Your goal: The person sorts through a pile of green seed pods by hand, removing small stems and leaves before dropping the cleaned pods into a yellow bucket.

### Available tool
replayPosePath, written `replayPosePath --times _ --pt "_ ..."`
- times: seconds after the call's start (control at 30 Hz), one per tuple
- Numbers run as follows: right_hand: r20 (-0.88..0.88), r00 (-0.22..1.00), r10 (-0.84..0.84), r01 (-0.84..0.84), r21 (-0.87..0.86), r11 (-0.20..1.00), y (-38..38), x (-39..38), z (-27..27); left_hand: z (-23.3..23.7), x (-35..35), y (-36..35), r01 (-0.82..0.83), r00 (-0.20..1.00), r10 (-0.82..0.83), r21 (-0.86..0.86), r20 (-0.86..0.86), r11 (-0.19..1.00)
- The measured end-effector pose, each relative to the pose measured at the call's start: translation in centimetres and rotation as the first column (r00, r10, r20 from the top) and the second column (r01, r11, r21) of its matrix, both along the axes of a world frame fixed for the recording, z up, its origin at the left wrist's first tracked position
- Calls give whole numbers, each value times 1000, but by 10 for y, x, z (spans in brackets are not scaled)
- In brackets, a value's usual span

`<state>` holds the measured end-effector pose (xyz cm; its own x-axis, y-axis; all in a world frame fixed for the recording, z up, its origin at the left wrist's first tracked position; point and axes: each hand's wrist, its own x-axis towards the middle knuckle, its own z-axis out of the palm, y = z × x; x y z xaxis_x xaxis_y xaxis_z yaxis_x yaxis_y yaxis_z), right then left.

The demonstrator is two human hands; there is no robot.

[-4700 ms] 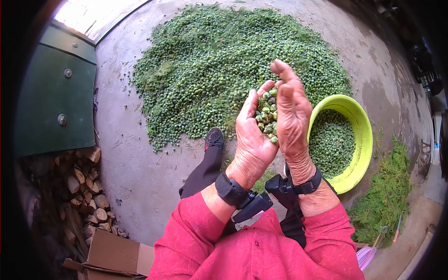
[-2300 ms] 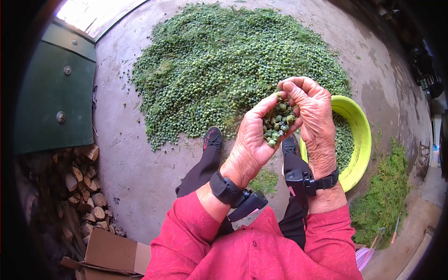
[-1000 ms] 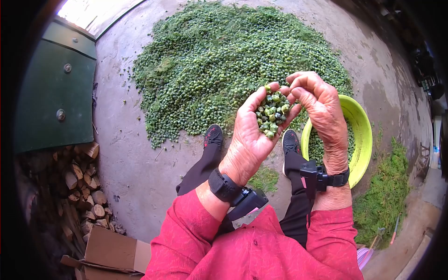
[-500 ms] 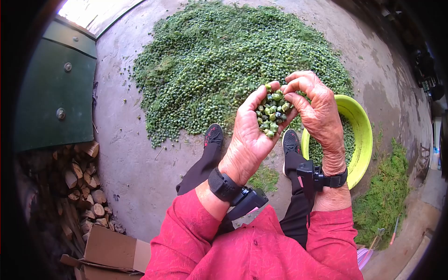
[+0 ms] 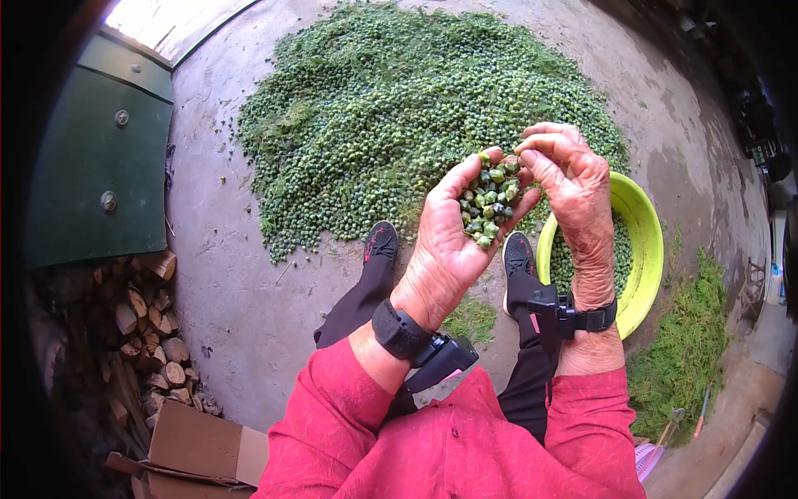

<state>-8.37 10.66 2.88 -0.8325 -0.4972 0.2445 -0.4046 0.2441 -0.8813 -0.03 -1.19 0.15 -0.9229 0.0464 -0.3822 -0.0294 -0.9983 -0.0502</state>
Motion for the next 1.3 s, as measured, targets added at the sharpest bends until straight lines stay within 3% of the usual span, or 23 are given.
replayPosePath --times 0.07,0.27,0.3,0.33,0.37,0.4,0.47,0.53,0.6,0.67,0.73,0.87,0.93,0.97,1.0,1.07,1.13,1.2,1.27,1.3 --pt "-49 999 -22 22 -2 1000 -1 1 0 6 -1 1 -13 1000 13 0 29 1000" --pt "161 984 -81 120 -250 961 -6 12 26 4 -3 -3 -41 998 43 -34 54 999" --pt "229 947 224 -170 -236 957 1 12 38 2 0 -6 -36 999 37 -37 38 999" --pt "294 814 501 -443 -243 863 7 11 43 5 -1 -5 -37 998 39 -37 40 999" --pt "307 746 590 -572 -157 805 12 10 42 10 -3 -4 -60 996 64 -60 57 996" --pt "313 767 559 -519 -208 829 9 15 41 13 -3 -4 -83 993 89 -85 74 993" --pt "438 830 344 -292 -185 939 0 23 47 7 -1 -7 -110 993 113 -87 23 990" --pt "376 878 296 -256 -152 955 -5 23 36 1 -3 -11 -53 998 55 -81 22 995" --pt "65 943 327 -326 -16 945 -11 26 30 0 -4 -9 -65 997 67 -74 33 995" --pt "-170 915 365 -348 122 930 -17 30 22 -2 -8 -8 -43 998 44 -19 46 999" --pt "-183 918 351 -295 277 915 -21 41 21 -6 -8 -5 -51 998 53 -60 38 997" --pt "-155 929 336 -286 274 918 -25 44 20 -11 -9 -5 -85 995 84 -27 -56 996" --pt "-75 972 221 -220 26 975 -25 37 19 -9 -8 -7 -86 996 85 39 30 996" --pt "99 977 188 -185 -47 982 -21 35 25 -7 -5 -9 -81 996 79 59 47 995" --pt "201 950 237 -208 -157 965 -16 31 28 -5 -6 -9 -82 996 80 58 45 995" --pt "277 796 539 -430 -368 824 -2 22 32 -1 -8 -8 -112 993 110 34 53 993" --pt "199 613 764 -673 -375 638 3 19 38 -1 -8 -10 -106 994 106 -7 -5 994" --pt "276 569 774 -732 -258 630 6 20 50 3 -7 -12 -121 992 120 0 31 993" --pt "427 775 467 -341 -340 876 3 26 47 5 -6 -11 -144 990 144 -42 -3 989" --pt "440 839 320 -117 -427 897 -3 23 33 7 -5 -11 -163 987 163 -62 -7 985"
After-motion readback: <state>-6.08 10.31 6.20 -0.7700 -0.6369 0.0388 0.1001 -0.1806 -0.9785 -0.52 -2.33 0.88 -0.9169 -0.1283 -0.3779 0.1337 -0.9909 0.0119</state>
